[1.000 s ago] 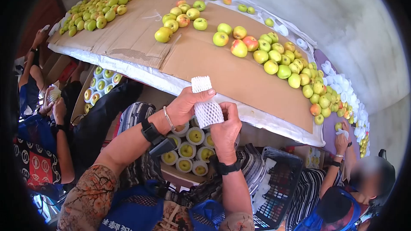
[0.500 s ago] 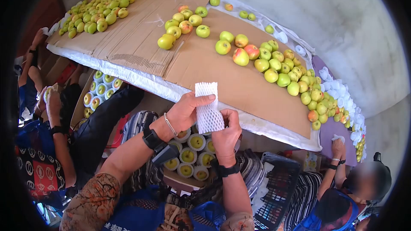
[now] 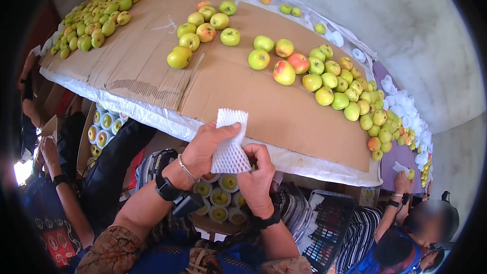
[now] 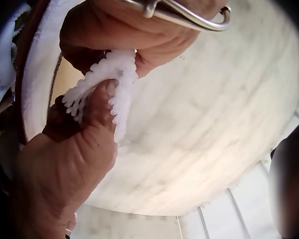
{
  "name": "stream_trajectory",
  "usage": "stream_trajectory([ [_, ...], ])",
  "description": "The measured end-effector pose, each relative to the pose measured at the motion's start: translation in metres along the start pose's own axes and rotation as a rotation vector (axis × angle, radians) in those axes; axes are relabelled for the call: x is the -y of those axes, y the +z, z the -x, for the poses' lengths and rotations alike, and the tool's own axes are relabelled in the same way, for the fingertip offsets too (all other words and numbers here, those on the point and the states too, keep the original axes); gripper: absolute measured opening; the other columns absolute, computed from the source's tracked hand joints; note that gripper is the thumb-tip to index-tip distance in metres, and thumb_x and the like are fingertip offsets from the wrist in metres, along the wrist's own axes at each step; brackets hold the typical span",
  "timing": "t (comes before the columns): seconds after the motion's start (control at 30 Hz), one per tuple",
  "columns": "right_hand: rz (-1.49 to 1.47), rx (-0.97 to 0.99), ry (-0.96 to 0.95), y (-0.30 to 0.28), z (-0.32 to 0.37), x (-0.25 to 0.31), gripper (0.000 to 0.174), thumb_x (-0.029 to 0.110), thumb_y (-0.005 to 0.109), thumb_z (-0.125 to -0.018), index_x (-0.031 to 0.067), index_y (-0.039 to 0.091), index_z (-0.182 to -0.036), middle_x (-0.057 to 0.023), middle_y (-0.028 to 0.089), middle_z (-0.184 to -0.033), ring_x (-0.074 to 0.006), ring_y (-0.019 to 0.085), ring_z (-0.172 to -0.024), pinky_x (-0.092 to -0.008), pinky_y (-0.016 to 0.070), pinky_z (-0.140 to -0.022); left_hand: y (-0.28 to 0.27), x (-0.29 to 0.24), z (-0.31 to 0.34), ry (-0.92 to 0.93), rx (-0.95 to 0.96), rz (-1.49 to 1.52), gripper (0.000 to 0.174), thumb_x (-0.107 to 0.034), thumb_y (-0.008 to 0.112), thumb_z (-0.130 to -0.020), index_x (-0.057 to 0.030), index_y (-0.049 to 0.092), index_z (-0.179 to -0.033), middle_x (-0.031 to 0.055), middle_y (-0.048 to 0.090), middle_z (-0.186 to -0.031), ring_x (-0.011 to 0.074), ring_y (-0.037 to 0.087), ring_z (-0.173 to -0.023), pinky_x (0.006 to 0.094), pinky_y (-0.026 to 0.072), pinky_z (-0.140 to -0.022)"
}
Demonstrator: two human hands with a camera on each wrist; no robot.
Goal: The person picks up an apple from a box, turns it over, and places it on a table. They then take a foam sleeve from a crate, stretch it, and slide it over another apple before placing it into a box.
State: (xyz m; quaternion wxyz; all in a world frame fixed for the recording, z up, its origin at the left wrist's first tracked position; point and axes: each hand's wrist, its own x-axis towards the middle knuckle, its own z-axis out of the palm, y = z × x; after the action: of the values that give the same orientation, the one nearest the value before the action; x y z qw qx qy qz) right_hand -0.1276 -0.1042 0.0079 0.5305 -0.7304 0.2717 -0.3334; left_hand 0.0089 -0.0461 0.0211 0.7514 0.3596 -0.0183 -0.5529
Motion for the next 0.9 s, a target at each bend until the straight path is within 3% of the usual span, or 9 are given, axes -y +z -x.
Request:
stream_trajectory([
  [0.17,-0.238,0.351,0.294,-0.014,-0.038,0.020,0.042,0.002,0.073,-0.077,-0.0001,0.057,-0.115,-0.0051,0.062,-0.100,-0.0121,0.059,-0.092,-0.0262,0.0497,-0.076,-0.012,-0.011,-0.018,0.061,-0.082,0.070,0.020,-0.016,0.062,-0.093,-0.0021,0.059,-0.108,0.0062,0.065,-0.090,0.0182,0.067,-0.075,0.0325,0.0577,-0.065],
  [0.27,0.006,0.254,0.283,-0.034,-0.076,0.006,0.046,0.007,0.073,-0.078,0.0000,0.056,-0.120,-0.0084,0.063,-0.104,-0.0146,0.060,-0.094,-0.0296,0.0504,-0.078,-0.011,-0.013,-0.028,0.122,-0.095,0.180,0.021,-0.015,0.060,-0.093,-0.0019,0.060,-0.110,0.0064,0.067,-0.092,0.0188,0.068,-0.075,0.0331,0.0580,-0.066],
  [0.33,0.283,0.121,0.170,-0.049,-0.109,-0.019,0.047,0.013,0.072,-0.080,0.0005,0.055,-0.122,-0.0111,0.064,-0.105,-0.0175,0.061,-0.094,-0.0318,0.0506,-0.080,-0.010,-0.015,-0.030,0.122,-0.093,0.214,0.021,-0.014,0.061,-0.093,-0.0018,0.060,-0.110,0.0063,0.067,-0.093,0.0186,0.068,-0.075,0.0328,0.0580,-0.066],
  [0.4,0.402,-0.022,0.161,-0.057,-0.139,-0.031,0.049,0.015,0.073,-0.078,0.0010,0.055,-0.122,-0.0149,0.063,-0.107,-0.0260,0.062,-0.097,-0.0371,0.0504,-0.085,-0.010,-0.015,-0.030,0.125,-0.102,0.218,0.021,-0.014,0.061,-0.093,-0.0020,0.060,-0.110,0.0059,0.068,-0.092,0.0182,0.068,-0.075,0.0326,0.0579,-0.066],
  [0.5,0.824,-0.111,-0.164,-0.064,-0.179,-0.056,0.057,0.017,0.074,-0.076,0.0035,0.051,-0.127,-0.0185,0.058,-0.119,-0.0342,0.058,-0.108,-0.0424,0.0483,-0.091,-0.009,-0.018,-0.025,0.122,-0.098,0.237,0.020,-0.014,0.062,-0.092,-0.0025,0.061,-0.108,0.0052,0.068,-0.091,0.0173,0.068,-0.073,0.0319,0.0578,-0.065],
  [0.6,1.111,-0.070,-0.111,-0.039,-0.194,-0.033,0.068,0.018,0.075,-0.074,0.0069,0.045,-0.134,-0.0201,0.051,-0.130,-0.0387,0.052,-0.117,-0.0462,0.0456,-0.096,-0.007,-0.022,-0.019,0.127,-0.087,0.252,0.019,-0.014,0.063,-0.092,-0.0029,0.061,-0.107,0.0046,0.067,-0.089,0.0165,0.067,-0.071,0.0309,0.0573,-0.063],
  [0.7,1.267,-0.023,-0.079,-0.033,-0.213,-0.034,0.073,0.022,0.077,-0.073,0.0096,0.041,-0.136,-0.0187,0.048,-0.134,-0.0369,0.050,-0.119,-0.0445,0.0458,-0.096,-0.009,-0.022,-0.016,0.131,-0.083,0.256,0.019,-0.013,0.063,-0.092,-0.0028,0.061,-0.107,0.0045,0.067,-0.089,0.0162,0.067,-0.071,0.0303,0.0570,-0.062],
  [0.9,1.263,-0.050,-0.045,-0.036,-0.217,-0.029,0.062,0.021,0.077,-0.073,0.0111,0.049,-0.128,-0.0189,0.053,-0.126,-0.0370,0.053,-0.115,-0.0445,0.0475,-0.092,-0.010,-0.024,-0.006,0.161,-0.096,0.283,0.018,-0.013,0.062,-0.092,-0.0024,0.061,-0.107,0.0053,0.068,-0.090,0.0173,0.067,-0.071,0.0309,0.0571,-0.062],
])
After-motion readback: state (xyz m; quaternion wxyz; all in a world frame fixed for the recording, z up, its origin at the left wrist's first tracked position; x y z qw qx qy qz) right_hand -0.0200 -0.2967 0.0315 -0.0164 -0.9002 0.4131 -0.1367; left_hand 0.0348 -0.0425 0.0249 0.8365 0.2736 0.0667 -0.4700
